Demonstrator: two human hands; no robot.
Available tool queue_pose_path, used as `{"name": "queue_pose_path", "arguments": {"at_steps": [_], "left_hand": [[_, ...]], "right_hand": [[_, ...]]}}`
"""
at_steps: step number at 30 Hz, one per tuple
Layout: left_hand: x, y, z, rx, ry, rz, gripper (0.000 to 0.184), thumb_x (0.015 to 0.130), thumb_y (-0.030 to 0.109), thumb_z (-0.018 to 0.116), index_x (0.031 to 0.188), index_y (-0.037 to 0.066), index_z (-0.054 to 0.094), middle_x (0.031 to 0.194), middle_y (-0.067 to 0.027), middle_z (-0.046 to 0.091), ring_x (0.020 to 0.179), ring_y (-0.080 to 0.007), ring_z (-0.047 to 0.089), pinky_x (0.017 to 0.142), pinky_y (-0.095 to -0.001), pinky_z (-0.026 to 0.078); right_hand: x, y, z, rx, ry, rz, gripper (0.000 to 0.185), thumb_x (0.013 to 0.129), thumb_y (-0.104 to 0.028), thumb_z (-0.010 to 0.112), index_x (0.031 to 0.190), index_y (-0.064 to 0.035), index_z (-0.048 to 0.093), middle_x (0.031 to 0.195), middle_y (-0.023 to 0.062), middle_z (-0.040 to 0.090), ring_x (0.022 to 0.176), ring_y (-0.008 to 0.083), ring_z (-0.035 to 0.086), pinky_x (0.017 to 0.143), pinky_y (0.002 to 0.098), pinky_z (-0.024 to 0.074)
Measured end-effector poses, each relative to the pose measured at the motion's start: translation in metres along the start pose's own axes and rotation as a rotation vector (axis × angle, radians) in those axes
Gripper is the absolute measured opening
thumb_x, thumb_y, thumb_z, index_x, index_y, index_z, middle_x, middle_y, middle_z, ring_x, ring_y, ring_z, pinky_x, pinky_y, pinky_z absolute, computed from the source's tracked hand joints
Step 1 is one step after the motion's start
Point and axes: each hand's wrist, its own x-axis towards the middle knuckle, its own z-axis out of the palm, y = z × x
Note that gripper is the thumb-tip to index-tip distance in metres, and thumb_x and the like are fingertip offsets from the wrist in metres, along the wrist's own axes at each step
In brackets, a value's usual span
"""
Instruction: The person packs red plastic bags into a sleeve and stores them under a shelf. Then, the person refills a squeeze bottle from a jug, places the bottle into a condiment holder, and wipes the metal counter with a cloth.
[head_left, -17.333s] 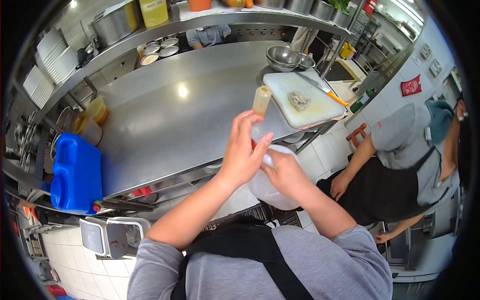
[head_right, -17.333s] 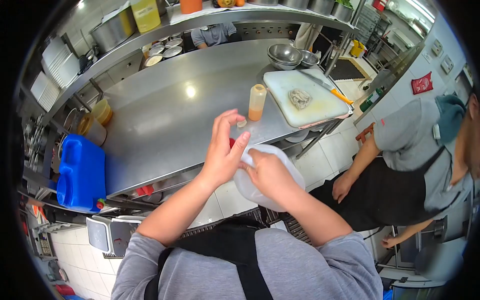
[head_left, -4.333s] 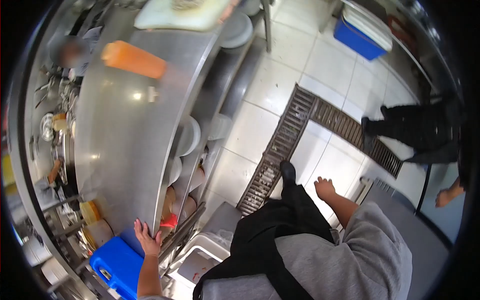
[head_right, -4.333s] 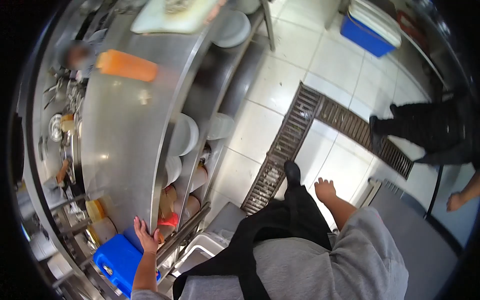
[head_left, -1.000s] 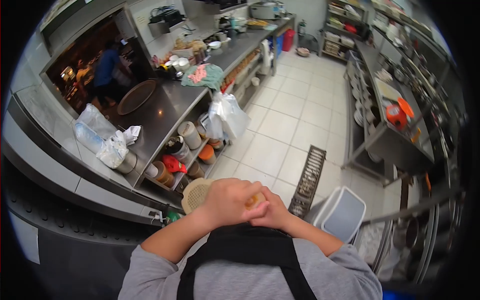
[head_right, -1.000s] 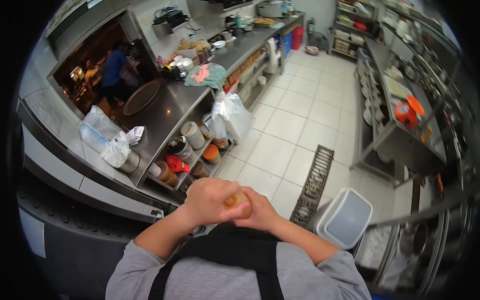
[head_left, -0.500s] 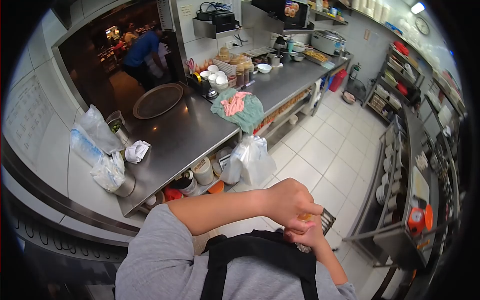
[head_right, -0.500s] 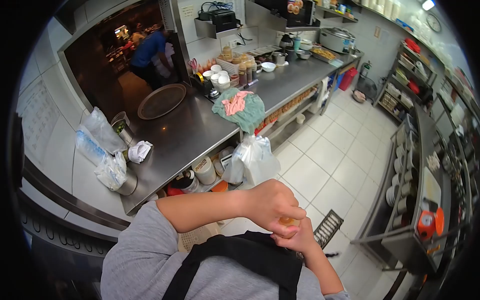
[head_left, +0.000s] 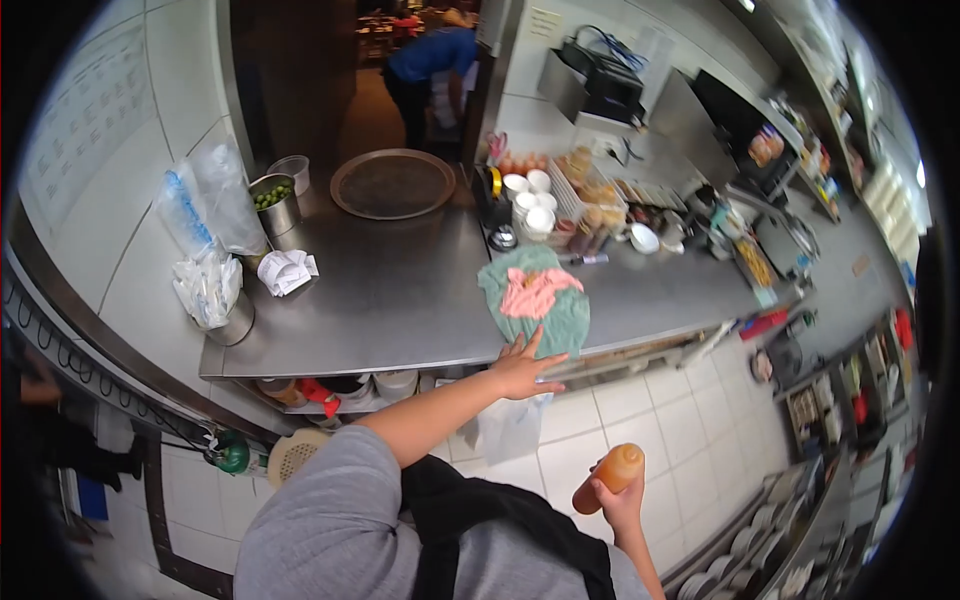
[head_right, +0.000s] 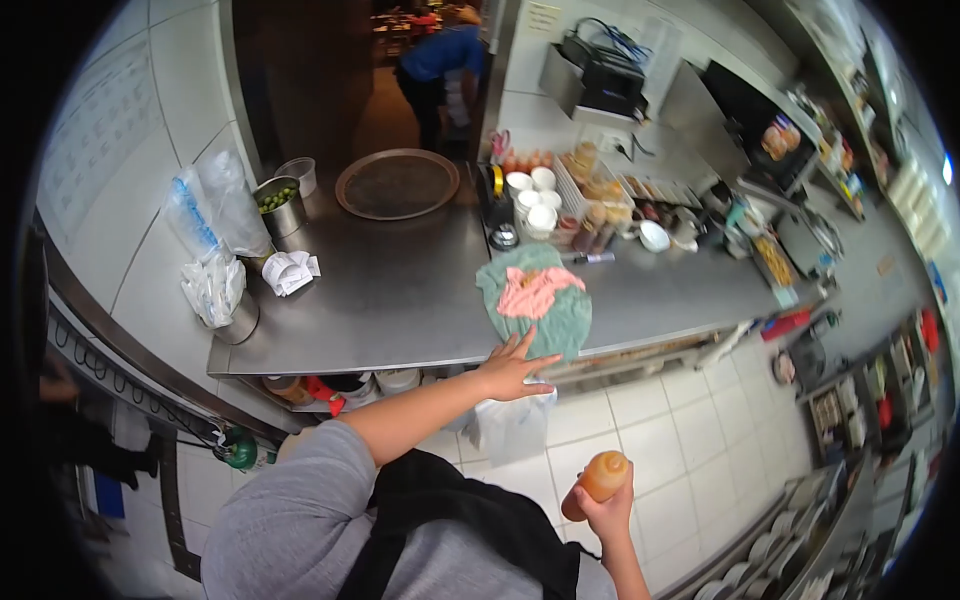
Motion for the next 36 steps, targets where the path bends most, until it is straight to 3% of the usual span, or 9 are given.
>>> {"name": "queue_pose_path", "arguments": {"at_steps": [6,9,12,13,17,24,26,30,36], "left_hand": [[0.102,-0.103,0.02,0.102,0.124,-0.031,0.066,0.087,0.067,0.053,0.144,0.035,0.045,0.157,-0.0215,0.019,0.145,-0.0428,0.018,0.115,-0.0598,0.017],[0.122,-0.123,0.012,0.222,0.32,0.075,0.06,0.087,0.055,0.06,0.13,0.014,0.056,0.134,-0.0149,0.045,0.127,-0.0343,0.041,0.107,-0.055,0.03],[0.156,-0.148,0.008,0.228,0.329,0.198,0.054,0.087,0.051,0.06,0.124,0.012,0.059,0.123,-0.0132,0.056,0.121,-0.0304,0.048,0.102,-0.0494,0.037],[0.166,-0.154,0.002,0.285,0.348,0.261,0.042,0.089,0.044,0.06,0.114,0.012,0.064,0.101,-0.01,0.067,0.103,-0.0274,0.061,0.089,-0.0445,0.047],[0.187,-0.163,-0.001,0.257,0.269,0.314,0.031,0.092,0.038,0.056,0.105,0.013,0.067,0.078,-0.0098,0.07,0.071,-0.0284,0.069,0.066,-0.0435,0.053],[0.191,-0.173,0.006,0.115,0.312,0.347,0.032,0.096,0.032,0.048,0.109,0.008,0.065,0.074,-0.0089,0.07,0.068,-0.026,0.071,0.061,-0.0428,0.056],[0.186,-0.173,0.001,0.071,0.162,0.259,0.033,0.097,0.026,0.043,0.113,0.004,0.062,0.089,-0.0131,0.07,0.082,-0.0257,0.071,0.07,-0.0414,0.056],[0.174,-0.183,0.033,0.072,0.533,0.415,0.041,0.087,0.016,0.049,0.125,0.004,0.057,0.11,-0.0112,0.057,0.107,-0.0262,0.058,0.09,-0.038,0.049],[0.187,-0.184,-0.01,-0.231,0.14,0.258,0.032,0.095,0.025,0.044,0.119,0.021,0.067,0.104,-0.0106,0.069,0.091,-0.0312,0.068,0.079,-0.0443,0.055]], "right_hand": [[0.111,0.003,0.04,0.031,0.018,-0.023,0.062,0.073,-0.015,0.083,0.118,-0.0049,0.041,0.1,0.0113,0.06,0.093,0.0241,0.064,0.084,0.0374,0.0528],[0.156,-0.001,0.073,0.078,0.132,-0.026,0.064,0.074,-0.013,0.08,0.123,-0.0031,0.041,0.103,0.0117,0.059,0.096,0.0259,0.063,0.087,0.0409,0.0512],[0.198,-0.015,0.098,0.101,0.125,0.019,0.061,0.075,-0.012,0.079,0.123,-0.0029,0.042,0.103,0.0114,0.058,0.098,0.0261,0.063,0.089,0.0414,0.0508],[0.209,-0.015,0.104,0.093,0.124,0.025,0.061,0.075,-0.012,0.079,0.123,-0.0029,0.042,0.103,0.0114,0.058,0.098,0.0261,0.063,0.089,0.0414,0.0508],[0.255,-0.011,0.127,0.059,0.18,-0.007,0.057,0.078,-0.009,0.073,0.125,-0.0034,0.041,0.106,0.0116,0.058,0.1,0.0265,0.062,0.091,0.0419,0.0502],[0.306,0.006,0.15,0.097,0.247,0.025,0.053,0.084,0.001,0.063,0.131,-0.0043,0.039,0.108,0.0122,0.057,0.1,0.0256,0.062,0.093,0.0419,0.0495],[0.319,0.016,0.15,0.082,0.292,0.024,0.054,0.088,-0.004,0.064,0.134,-0.0053,0.037,0.109,0.0113,0.057,0.099,0.0253,0.062,0.091,0.0398,0.0503],[0.347,0.054,0.142,0.009,0.301,-0.046,0.054,0.089,0.0,0.062,0.136,-0.0059,0.036,0.113,0.0107,0.056,0.104,0.0224,0.059,0.094,0.0378,0.0481],[0.367,0.087,0.149,0.065,0.389,-0.011,0.06,0.089,0.001,0.063,0.141,-0.0065,0.033,0.119,0.0097,0.054,0.11,0.0194,0.056,0.099,0.0347,0.0434]]}}
